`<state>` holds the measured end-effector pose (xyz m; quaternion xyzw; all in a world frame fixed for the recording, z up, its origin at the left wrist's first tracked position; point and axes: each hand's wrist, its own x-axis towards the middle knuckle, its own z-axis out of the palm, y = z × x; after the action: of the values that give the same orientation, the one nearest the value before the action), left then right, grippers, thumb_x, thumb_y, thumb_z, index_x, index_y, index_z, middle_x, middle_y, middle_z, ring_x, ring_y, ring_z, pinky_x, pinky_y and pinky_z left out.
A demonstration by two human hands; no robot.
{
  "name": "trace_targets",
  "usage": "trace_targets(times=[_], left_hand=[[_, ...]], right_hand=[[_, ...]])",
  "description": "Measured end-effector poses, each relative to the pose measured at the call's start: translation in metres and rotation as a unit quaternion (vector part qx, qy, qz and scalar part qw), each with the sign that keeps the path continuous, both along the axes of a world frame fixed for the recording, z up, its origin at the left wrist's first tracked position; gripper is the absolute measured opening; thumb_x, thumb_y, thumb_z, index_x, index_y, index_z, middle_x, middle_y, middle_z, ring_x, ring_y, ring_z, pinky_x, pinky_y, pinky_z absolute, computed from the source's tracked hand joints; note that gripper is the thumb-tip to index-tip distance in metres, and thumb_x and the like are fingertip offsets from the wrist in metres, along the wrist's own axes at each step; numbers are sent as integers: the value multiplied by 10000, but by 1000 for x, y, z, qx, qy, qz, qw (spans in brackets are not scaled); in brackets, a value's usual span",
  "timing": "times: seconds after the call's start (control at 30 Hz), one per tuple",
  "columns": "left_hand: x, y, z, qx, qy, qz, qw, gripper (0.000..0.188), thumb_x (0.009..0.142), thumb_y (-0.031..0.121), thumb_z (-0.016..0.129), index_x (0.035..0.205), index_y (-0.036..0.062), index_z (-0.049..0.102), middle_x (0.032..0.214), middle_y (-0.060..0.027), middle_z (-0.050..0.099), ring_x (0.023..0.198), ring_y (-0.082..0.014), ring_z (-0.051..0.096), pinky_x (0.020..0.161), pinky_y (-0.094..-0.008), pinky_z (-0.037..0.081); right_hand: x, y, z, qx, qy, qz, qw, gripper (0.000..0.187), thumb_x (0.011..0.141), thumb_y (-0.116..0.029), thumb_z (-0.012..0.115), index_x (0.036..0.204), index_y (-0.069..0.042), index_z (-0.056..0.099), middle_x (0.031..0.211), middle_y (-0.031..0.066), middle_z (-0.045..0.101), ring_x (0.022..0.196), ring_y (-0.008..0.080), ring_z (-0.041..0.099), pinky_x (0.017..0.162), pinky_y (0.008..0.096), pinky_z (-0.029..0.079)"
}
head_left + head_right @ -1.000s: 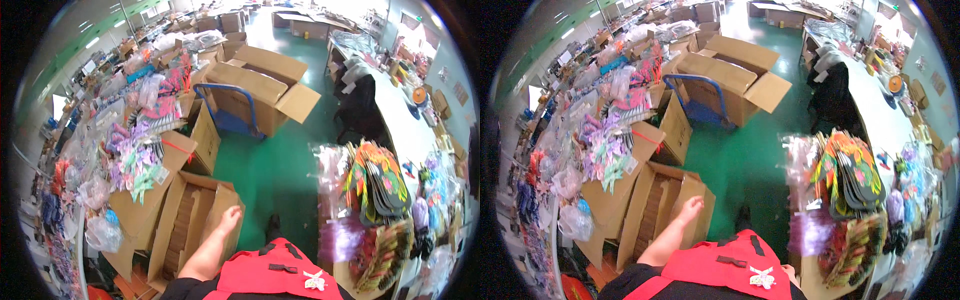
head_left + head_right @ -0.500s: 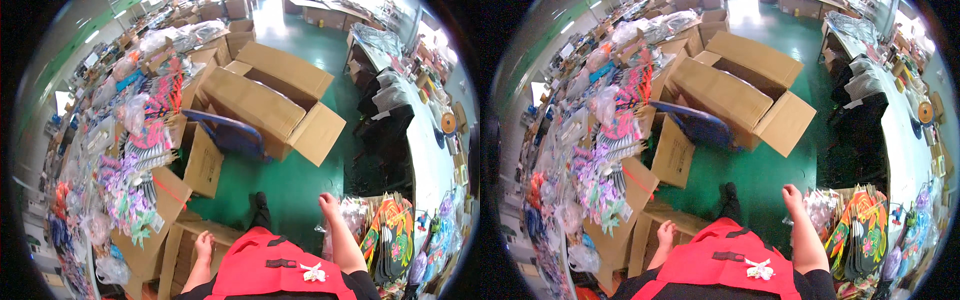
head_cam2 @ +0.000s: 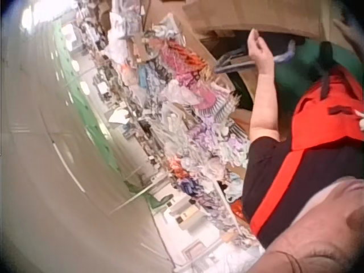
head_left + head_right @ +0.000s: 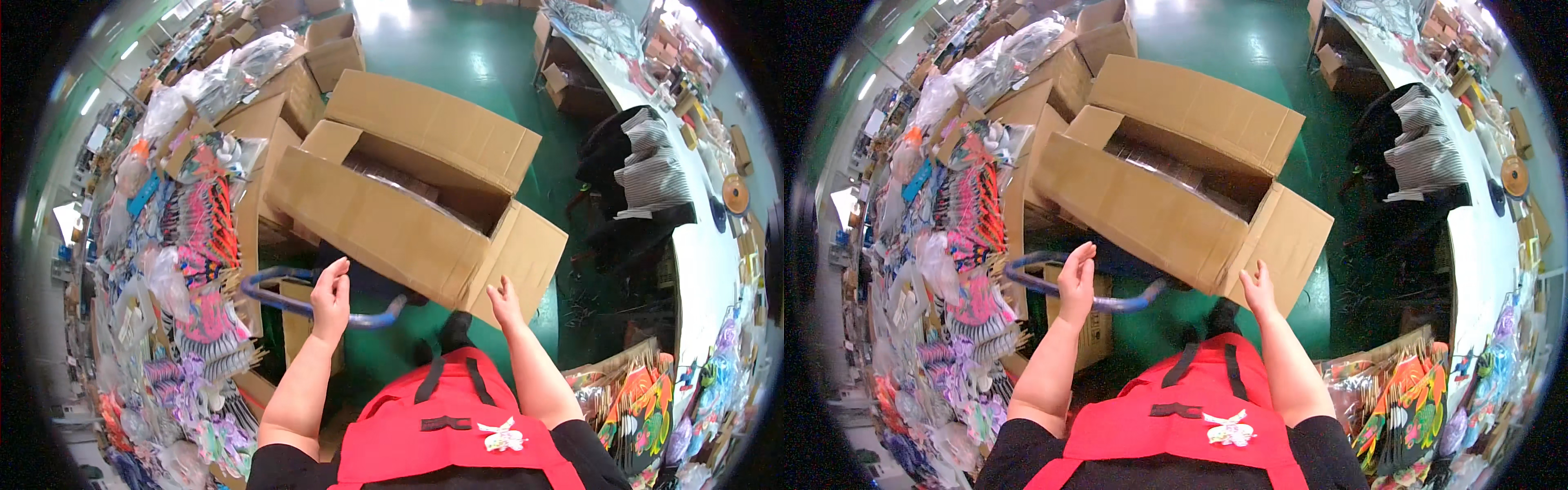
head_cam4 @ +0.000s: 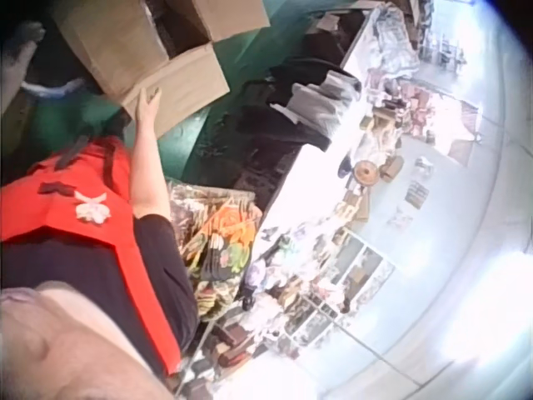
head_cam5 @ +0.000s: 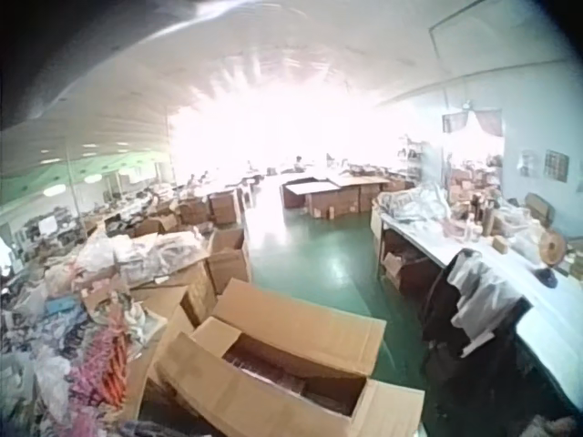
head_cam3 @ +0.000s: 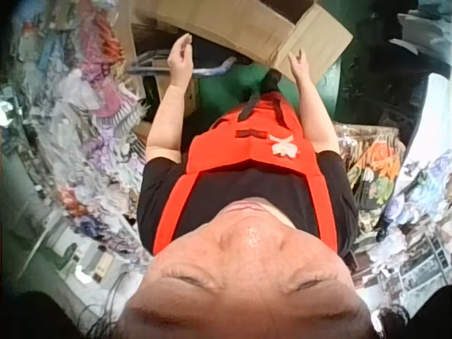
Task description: The person assembles a decorative frame by placing a colorful paper cutout into a wooden frame and securing it with a backing board. They then retrieve multiple empty wooden frames from a cardboard box and stack them on the table.
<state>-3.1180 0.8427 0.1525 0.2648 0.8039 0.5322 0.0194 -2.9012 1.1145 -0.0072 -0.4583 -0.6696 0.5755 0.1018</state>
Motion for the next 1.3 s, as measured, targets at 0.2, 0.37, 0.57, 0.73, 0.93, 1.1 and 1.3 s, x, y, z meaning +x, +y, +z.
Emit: trace_targets(times=[0.2, 0.37, 0.57, 0.73, 0.93, 1.1, 1.3], left_hand=[[-83, 103, -9, -163, 108, -94, 976, 297, 876, 105, 514, 1155, 4, 531, 1135, -170, 565, 1068, -315, 536, 911, -366, 434], [-138, 158, -31, -235, 181, -124, 947, 336, 887, 162, 514, 1185, 6, 517, 1202, -182, 528, 1178, -349, 446, 990, -421, 355], [-183, 236, -29, -411, -55, -241, 877, 387, 869, 186, 544, 1209, 5, 507, 1146, -198, 576, 1044, -319, 566, 897, -364, 449], [-219, 285, -112, -462, -46, -254, 849, 438, 838, 211, 573, 1218, 5, 504, 1161, -203, 572, 1057, -305, 569, 915, -362, 444], [-196, 304, -258, -415, -194, -75, 886, 708, 762, 259, 660, 1319, -46, 345, 1323, -263, 399, 1255, -374, 359, 1051, -395, 305], [-187, 277, -351, -497, -224, -50, 837, 1048, 680, 330, 751, 1408, -24, 87, 1457, -242, 141, 1351, -340, 175, 1108, -371, 196], [-177, 279, -393, -600, -161, -65, 781, 1086, 692, 343, 744, 1420, 13, 9, 1485, -213, 24, 1378, -356, 26, 1106, -471, 132]], right_hand=[[-72, 70, -48, -150, 86, -85, 981, 517, 884, -328, 554, 1265, 0, 434, 1193, 113, 526, 1048, 173, 518, 879, 306, 427], [-81, 75, 32, -270, 70, 148, 949, 246, 879, -259, 569, 941, -32, 639, 934, 28, 603, 837, 96, 543, 766, 258, 445], [-76, 32, 82, -257, 118, 457, 843, 213, 799, -202, 670, 891, -21, 605, 846, 52, 592, 807, 124, 554, 721, 276, 461], [-123, 20, 89, -391, 87, 580, 710, 323, 740, -282, 702, 839, -24, 535, 691, 7, 503, 663, 106, 456, 580, 272, 386], [-128, 18, 49, -481, 127, 581, 644, 281, 770, -236, 685, 877, -20, 541, 700, -9, 518, 675, 77, 449, 593, 250, 387], [-110, -4, 3, -655, 150, 444, 592, 250, 893, -215, 558, 1018, 1, 541, 868, -9, 586, 806, 68, 506, 724, 247, 433], [-120, -2, -27, -550, 66, 395, 733, 267, 908, -220, 522, 1076, -13, 537, 871, 23, 616, 811, 84, 557, 740, 244, 456]])
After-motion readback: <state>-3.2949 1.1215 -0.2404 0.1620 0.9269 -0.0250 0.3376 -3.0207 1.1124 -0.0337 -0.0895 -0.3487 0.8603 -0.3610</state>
